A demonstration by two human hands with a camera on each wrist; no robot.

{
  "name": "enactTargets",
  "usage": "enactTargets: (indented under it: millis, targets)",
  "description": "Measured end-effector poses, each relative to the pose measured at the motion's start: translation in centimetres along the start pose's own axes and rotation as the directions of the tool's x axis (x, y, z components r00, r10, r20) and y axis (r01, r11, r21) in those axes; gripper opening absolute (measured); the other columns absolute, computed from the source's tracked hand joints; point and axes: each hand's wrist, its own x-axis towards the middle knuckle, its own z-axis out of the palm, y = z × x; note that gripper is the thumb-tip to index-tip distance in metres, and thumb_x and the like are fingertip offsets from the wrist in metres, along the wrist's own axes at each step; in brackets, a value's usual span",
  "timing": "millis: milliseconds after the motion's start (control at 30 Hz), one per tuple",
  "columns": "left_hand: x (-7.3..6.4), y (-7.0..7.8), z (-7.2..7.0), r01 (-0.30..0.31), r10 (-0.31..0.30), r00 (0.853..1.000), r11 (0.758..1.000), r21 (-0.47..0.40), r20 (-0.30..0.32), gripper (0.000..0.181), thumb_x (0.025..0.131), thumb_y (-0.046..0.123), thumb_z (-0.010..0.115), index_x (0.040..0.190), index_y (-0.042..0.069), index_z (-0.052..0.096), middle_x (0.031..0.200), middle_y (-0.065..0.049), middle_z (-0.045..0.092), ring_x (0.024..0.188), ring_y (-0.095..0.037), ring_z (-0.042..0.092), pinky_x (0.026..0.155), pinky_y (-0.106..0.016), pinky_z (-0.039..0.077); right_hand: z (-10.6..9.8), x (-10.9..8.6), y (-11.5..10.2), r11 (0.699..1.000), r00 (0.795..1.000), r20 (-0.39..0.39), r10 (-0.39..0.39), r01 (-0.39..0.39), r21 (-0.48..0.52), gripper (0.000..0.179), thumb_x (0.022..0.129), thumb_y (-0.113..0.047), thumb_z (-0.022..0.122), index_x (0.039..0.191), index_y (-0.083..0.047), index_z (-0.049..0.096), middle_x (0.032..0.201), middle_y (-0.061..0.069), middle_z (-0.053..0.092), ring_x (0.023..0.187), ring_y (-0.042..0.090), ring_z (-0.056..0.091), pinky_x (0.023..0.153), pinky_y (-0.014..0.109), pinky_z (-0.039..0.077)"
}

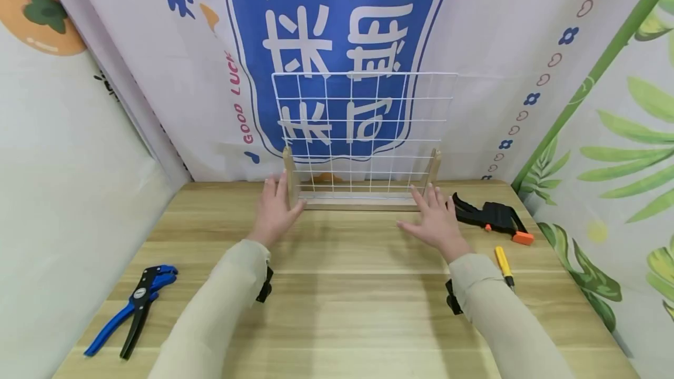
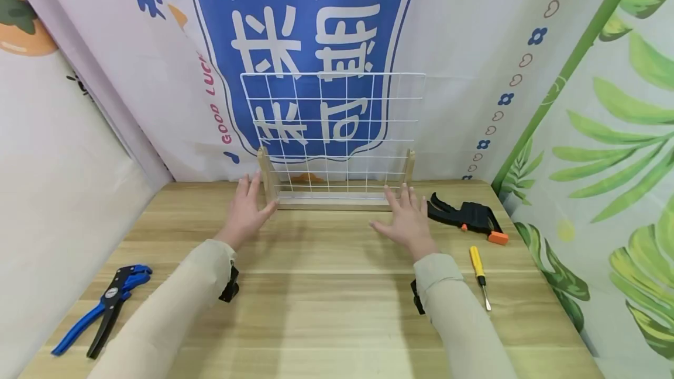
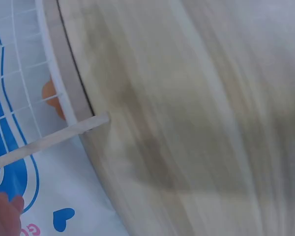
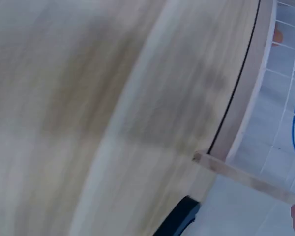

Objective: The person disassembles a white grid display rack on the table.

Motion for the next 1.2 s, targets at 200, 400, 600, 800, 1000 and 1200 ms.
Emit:
enactTargets:
  millis: [200,400,600,800,1000,1200]
  targets:
    - [2.2,-0.2,-1.3,-0.017,0.015,1.0,0.963,-0.269,-0.011,0.086,0.087,0.027,0.063,0.149,0.011,0.005,0.151,-0.022,0.016,0.135,-0.041,0.024,0.108,-0.056,0.023,-1.1,1.6,-2.0,0.997,0.997,-0.026,-0.077,0.077,-0.009,0.091,0.081,-0.063,0.051,0.149,-0.017,0.012,0.151,0.024,0.013,0.139,0.04,0.01,0.114,0.053,0.006]
    - [3.8,-0.4,-2.6,0.047,-0.059,0.998,0.931,-0.363,-0.02,0.085,0.088,0.024,0.062,0.149,0.007,0.004,0.152,-0.02,0.013,0.139,-0.036,0.015,0.114,-0.047,0.014,-1.8,3.2,-3.6,0.993,0.994,-0.033,-0.102,0.104,0.06,0.092,0.083,-0.06,0.051,0.149,-0.009,0.013,0.151,0.024,0.013,0.139,0.039,0.012,0.114,0.052,0.008]
    - [5.2,-0.3,-3.3,0.116,-0.124,0.992,0.895,-0.43,0.009,0.082,0.09,0.025,0.06,0.15,0.013,0.005,0.151,-0.021,0.019,0.135,-0.039,0.026,0.111,-0.051,0.022,-2.1,4.2,-5.0,0.991,0.997,-0.044,-0.067,0.072,0.112,0.093,0.084,-0.058,0.053,0.149,-0.009,0.009,0.152,0.022,0.014,0.139,0.038,0.014,0.114,0.051,0.013]
    - [6.2,-0.1,-3.4,0.168,-0.151,0.986,0.848,-0.503,0.074,0.081,0.091,0.022,0.057,0.15,0.016,0.001,0.154,-0.015,0.011,0.136,-0.037,0.024,0.109,-0.05,0.027,-2.1,5.1,-6.1,0.979,0.999,-0.035,-0.012,0.019,0.203,0.095,0.082,-0.057,0.056,0.149,-0.009,0.009,0.152,0.021,0.013,0.138,0.039,0.017,0.11,0.053,0.021]
    - [6.7,-0.2,-2.8,0.193,-0.165,0.981,0.791,-0.58,0.101,0.078,0.091,0.016,0.057,0.15,0.015,0.005,0.154,-0.014,0.01,0.137,-0.036,0.022,0.11,-0.047,0.025,-1.6,5.4,-6.5,0.964,1.0,-0.011,0.002,0.001,0.267,0.095,0.082,-0.053,0.06,0.149,-0.008,0.009,0.151,0.023,0.015,0.136,0.041,0.021,0.109,0.053,0.024]
    - [7.2,0.0,-2.3,0.196,-0.158,0.981,0.768,-0.61,0.116,0.077,0.091,0.015,0.056,0.15,0.014,0.005,0.155,-0.013,0.01,0.138,-0.035,0.02,0.112,-0.046,0.023,-1.6,6.1,-6.6,0.965,1.0,-0.003,-0.002,0.003,0.263,0.096,0.081,-0.052,0.062,0.148,-0.007,0.011,0.15,0.023,0.02,0.133,0.041,0.029,0.106,0.053,0.03]
